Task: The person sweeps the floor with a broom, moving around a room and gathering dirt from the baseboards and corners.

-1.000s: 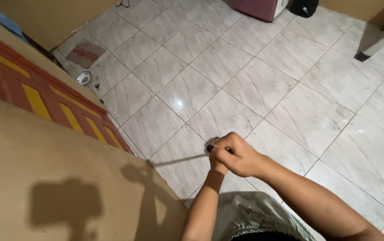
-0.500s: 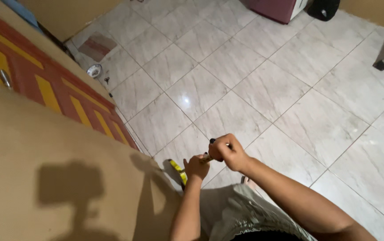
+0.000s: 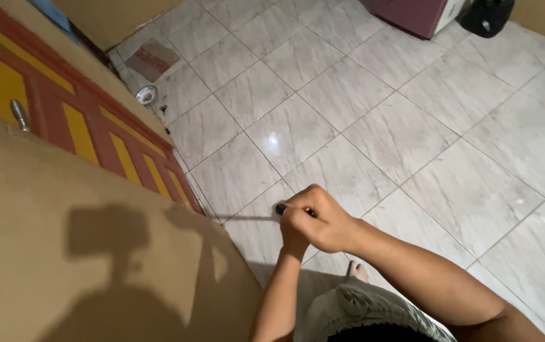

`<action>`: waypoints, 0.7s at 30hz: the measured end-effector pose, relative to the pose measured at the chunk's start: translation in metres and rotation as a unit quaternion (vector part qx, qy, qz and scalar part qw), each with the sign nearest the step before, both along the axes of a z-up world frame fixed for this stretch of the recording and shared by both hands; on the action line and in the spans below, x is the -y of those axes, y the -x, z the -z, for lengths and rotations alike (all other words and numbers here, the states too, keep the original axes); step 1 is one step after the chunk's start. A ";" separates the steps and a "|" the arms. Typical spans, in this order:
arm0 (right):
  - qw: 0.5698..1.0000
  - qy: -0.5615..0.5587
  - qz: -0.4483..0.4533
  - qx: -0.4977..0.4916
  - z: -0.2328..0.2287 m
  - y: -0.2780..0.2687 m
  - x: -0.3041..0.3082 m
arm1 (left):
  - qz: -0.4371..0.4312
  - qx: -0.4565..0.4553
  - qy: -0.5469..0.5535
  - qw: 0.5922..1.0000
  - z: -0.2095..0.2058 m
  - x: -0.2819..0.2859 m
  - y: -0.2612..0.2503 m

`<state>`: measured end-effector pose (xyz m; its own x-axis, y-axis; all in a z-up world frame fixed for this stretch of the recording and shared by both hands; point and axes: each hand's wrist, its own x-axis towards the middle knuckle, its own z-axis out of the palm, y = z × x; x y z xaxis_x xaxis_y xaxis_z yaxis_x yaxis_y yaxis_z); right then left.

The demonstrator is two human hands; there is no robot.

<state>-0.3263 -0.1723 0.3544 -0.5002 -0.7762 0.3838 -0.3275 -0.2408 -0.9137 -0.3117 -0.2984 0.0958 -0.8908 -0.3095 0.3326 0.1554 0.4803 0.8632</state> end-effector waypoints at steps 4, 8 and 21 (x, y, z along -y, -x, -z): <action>0.990 0.054 0.007 0.133 0.022 0.022 0.010 | -0.048 0.171 0.233 0.956 -0.018 0.037 0.004; 0.975 0.113 -0.034 0.187 0.086 0.049 0.026 | -0.089 0.294 0.219 0.926 0.009 0.067 0.007; 0.995 -0.085 0.045 0.036 0.039 0.088 0.011 | 0.030 -0.038 -0.070 0.996 0.029 -0.005 0.091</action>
